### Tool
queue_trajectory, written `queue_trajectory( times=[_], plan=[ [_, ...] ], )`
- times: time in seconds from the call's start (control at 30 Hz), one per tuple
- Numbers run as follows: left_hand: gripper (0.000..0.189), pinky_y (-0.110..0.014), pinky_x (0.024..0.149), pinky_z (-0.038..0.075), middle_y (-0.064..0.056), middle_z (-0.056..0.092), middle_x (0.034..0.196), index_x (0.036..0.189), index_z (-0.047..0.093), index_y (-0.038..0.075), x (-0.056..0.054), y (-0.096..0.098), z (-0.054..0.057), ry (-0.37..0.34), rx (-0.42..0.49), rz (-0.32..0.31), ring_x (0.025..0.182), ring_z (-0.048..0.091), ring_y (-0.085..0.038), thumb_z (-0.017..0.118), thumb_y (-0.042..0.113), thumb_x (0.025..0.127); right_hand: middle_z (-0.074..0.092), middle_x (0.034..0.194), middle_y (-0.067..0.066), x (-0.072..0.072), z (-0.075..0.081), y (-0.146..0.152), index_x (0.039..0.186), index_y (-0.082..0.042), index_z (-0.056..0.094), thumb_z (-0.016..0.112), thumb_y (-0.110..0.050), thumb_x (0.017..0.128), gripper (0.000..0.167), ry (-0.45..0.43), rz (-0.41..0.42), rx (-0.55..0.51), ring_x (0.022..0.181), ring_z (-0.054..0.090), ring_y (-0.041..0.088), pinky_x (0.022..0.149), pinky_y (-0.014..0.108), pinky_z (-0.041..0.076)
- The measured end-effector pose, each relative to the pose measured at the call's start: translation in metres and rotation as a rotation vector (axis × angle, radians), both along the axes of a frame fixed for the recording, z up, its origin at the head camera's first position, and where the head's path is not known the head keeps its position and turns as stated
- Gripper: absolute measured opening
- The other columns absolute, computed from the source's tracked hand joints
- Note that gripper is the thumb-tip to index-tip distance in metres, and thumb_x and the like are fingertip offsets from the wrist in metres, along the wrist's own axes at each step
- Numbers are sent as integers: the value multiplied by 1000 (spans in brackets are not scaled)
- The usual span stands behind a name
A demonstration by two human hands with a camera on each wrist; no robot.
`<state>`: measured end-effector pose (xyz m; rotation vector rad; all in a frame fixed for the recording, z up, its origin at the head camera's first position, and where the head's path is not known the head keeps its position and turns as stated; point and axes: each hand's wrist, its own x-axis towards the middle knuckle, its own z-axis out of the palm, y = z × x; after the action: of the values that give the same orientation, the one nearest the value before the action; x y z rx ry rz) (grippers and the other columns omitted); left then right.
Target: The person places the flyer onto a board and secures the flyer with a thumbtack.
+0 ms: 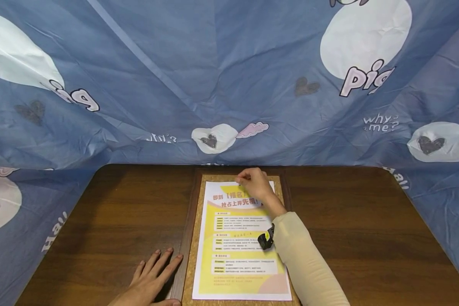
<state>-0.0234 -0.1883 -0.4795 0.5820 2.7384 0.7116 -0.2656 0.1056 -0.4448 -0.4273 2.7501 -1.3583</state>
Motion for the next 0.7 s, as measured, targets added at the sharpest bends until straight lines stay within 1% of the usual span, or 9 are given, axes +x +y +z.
queue_trajectory(
  times=[0.17, 0.37, 0.7],
  plan=[
    [91, -84, 88, 22, -30, 27, 154, 154, 32, 9, 0, 0, 1, -14, 14, 5, 136, 22, -60, 61, 64, 88, 70, 87, 5, -1, -2, 0, 96, -4, 75, 68, -14, 95, 12, -4, -15, 12, 74, 59, 18, 70, 33, 47],
    [92, -84, 88, 22, -30, 26, 154, 155, 31, 9, -1, -1, 1, -20, 1, 2, 136, 22, -60, 60, 65, 88, 70, 88, 5, -1, -5, -1, 98, -5, 76, 68, -16, 95, 14, -21, -24, 37, 75, 59, 18, 70, 33, 46],
    [93, -84, 88, 24, -30, 26, 154, 155, 30, 10, -1, -1, 0, -23, -12, -4, 135, 23, -60, 61, 65, 88, 68, 88, 6, -4, -14, -1, 99, -3, 75, 68, -16, 96, 15, -98, -60, 33, 75, 56, 18, 69, 31, 44]
  ],
)
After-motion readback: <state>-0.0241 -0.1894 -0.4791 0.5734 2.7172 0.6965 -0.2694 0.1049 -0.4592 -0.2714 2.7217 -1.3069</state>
